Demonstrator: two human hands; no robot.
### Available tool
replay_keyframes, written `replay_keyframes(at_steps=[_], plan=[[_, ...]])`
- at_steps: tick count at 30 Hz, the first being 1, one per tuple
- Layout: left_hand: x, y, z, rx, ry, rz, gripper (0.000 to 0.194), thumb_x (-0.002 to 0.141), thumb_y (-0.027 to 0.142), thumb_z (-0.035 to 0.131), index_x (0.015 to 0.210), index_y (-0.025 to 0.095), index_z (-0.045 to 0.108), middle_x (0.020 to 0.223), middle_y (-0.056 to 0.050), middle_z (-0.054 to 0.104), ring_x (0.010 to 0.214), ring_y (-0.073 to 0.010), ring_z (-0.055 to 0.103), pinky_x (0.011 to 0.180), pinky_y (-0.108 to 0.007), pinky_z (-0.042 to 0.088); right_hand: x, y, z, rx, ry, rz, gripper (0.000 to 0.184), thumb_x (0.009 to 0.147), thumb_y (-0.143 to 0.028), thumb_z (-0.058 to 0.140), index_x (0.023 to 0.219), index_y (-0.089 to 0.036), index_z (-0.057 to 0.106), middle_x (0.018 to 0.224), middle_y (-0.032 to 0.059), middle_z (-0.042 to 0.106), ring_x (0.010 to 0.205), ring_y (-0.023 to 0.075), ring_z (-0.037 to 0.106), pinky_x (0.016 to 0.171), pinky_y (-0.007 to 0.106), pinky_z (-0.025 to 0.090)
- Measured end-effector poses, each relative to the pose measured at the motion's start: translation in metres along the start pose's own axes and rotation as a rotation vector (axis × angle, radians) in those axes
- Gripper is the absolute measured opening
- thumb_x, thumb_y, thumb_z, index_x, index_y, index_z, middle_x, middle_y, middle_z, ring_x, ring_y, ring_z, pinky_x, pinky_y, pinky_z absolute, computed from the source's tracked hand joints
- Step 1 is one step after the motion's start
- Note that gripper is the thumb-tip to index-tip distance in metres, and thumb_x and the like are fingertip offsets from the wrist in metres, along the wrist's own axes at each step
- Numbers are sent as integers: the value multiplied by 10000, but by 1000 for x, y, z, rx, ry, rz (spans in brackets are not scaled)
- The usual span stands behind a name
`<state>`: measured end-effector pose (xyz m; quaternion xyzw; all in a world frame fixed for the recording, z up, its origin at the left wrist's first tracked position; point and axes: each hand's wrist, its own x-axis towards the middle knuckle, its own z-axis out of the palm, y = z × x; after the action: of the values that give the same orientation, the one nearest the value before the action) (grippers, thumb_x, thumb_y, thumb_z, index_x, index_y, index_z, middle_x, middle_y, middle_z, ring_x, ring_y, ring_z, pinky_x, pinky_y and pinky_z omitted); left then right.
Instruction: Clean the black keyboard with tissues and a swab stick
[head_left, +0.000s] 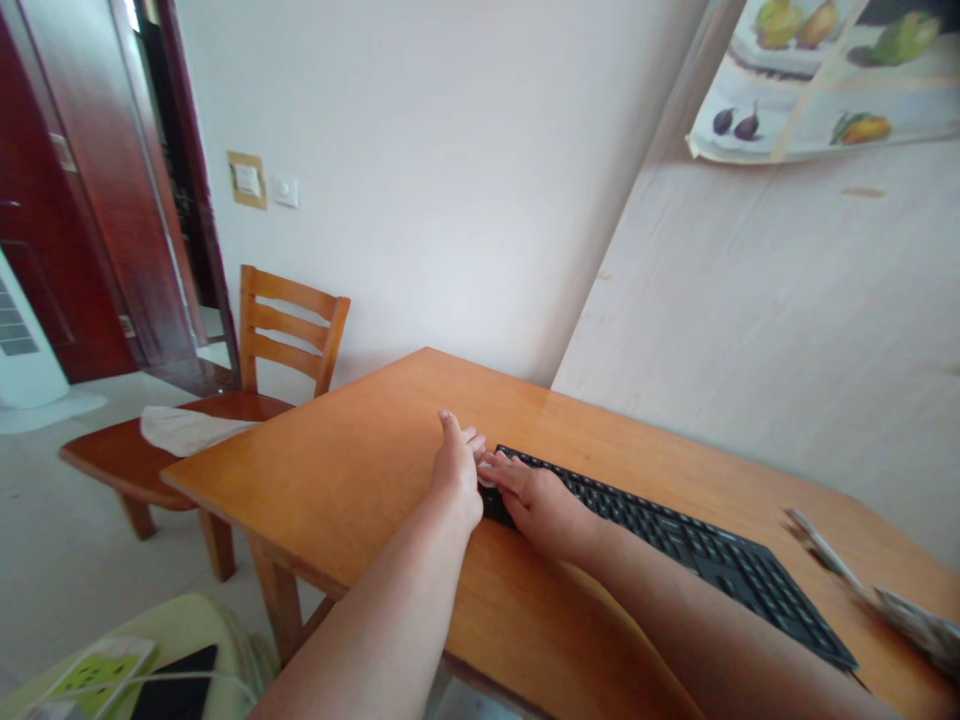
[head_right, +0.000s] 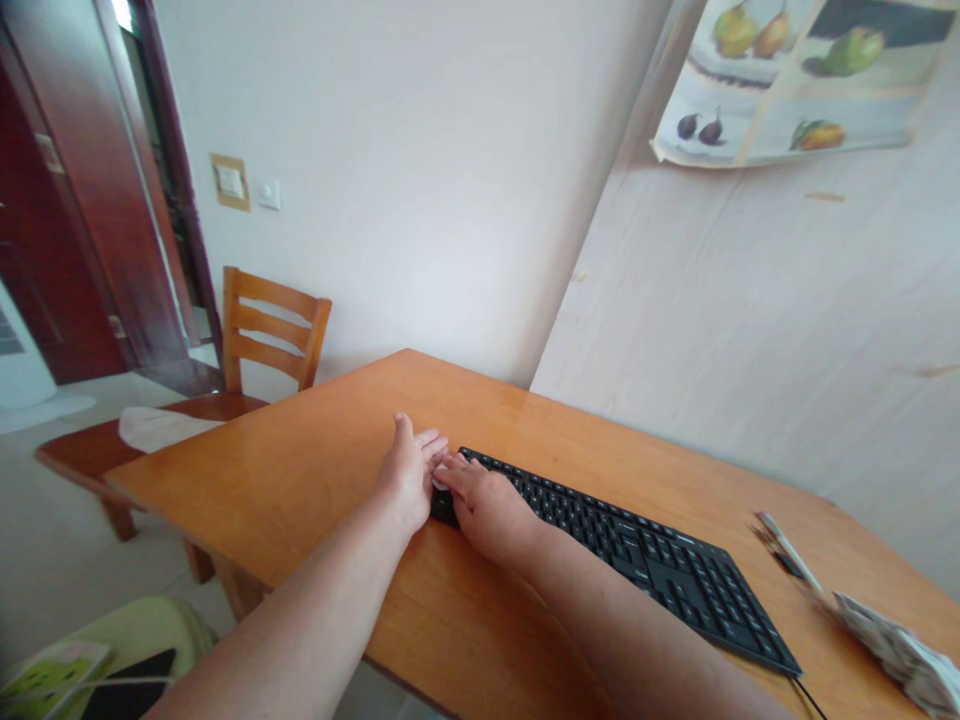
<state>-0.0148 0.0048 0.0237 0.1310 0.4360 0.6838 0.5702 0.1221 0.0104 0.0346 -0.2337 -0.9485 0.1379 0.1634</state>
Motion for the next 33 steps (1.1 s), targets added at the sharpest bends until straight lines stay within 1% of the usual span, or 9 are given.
replay_keyframes(at_steps=[4, 7, 11, 18, 21, 24, 26, 29, 33], plan=[[1, 0, 0, 31, 35, -3, 967, 870, 795, 143, 1435, 85, 479, 1512, -227, 452, 1410, -261, 432, 1135, -325, 352, -21, -12, -2, 29, -44, -74, 627, 895, -44, 371, 1473, -255, 491, 1529, 24, 450, 1442, 188, 360, 1209, 467, 266], [1, 1, 0, 11, 26, -11, 970, 868, 797, 151, 1441, 83, 470, 1513, -235, 447, 1400, -262, 447, 1123, -317, 368, -14, 3, -3, 5, -23, -42, 575, 918, -69, 372, 1444, -238, 530, 1498, 44, 490, 1421, 206, 395, 1200, 486, 284], [-2, 2, 0, -12, 27, -11, 958, 874, 789, 162, 1450, 82, 453, 1521, -230, 437, 1390, -253, 461, 1097, -297, 402, -1, 19, -1, -11, 61, 36, 512, 937, -84, 379, 1382, -211, 599, 1437, 77, 559, 1384, 216, 453, 1188, 470, 321], [0, 2, 2, 45, 35, -9, 981, 877, 784, 118, 1438, 58, 464, 1503, -228, 464, 1398, -253, 450, 1140, -312, 349, -37, -6, 0, 22, -29, -136, 623, 912, -14, 368, 1476, -252, 487, 1515, 53, 469, 1430, 205, 374, 1206, 485, 274], [2, -1, 2, 69, 12, 14, 973, 873, 790, 129, 1437, 73, 468, 1509, -220, 458, 1399, -251, 449, 1140, -314, 350, -36, 11, -3, -28, 12, -83, 578, 920, -31, 379, 1433, -241, 544, 1472, 66, 522, 1403, 218, 418, 1194, 494, 301], [1, -3, 2, 101, -7, 32, 953, 875, 789, 137, 1433, 93, 475, 1507, -213, 464, 1392, -247, 459, 1129, -317, 368, -22, 40, -3, -74, 96, 64, 508, 924, -59, 403, 1355, -210, 624, 1430, 94, 557, 1370, 244, 465, 1180, 500, 330], [0, -4, 2, 120, -14, 37, 954, 874, 790, 135, 1430, 96, 478, 1499, -213, 474, 1382, -248, 472, 1123, -319, 378, -16, 50, -3, -64, 128, 138, 477, 931, -76, 409, 1326, -195, 648, 1407, 101, 577, 1350, 250, 489, 1176, 488, 339], [0, -4, 2, 137, -26, 42, 968, 871, 794, 130, 1426, 84, 482, 1488, -220, 485, 1369, -246, 489, 1117, -311, 386, -25, 39, 0, -31, 133, 109, 481, 934, -81, 414, 1346, -194, 634, 1421, 98, 567, 1366, 245, 468, 1184, 475, 326], [1, -6, 4, 167, -44, 55, 993, 859, 810, 135, 1419, 71, 493, 1479, -228, 492, 1352, -249, 509, 1109, -311, 395, -53, 10, -1, 1, 49, -11, 541, 935, -58, 382, 1411, -231, 571, 1464, 66, 530, 1406, 221, 415, 1197, 491, 296]])
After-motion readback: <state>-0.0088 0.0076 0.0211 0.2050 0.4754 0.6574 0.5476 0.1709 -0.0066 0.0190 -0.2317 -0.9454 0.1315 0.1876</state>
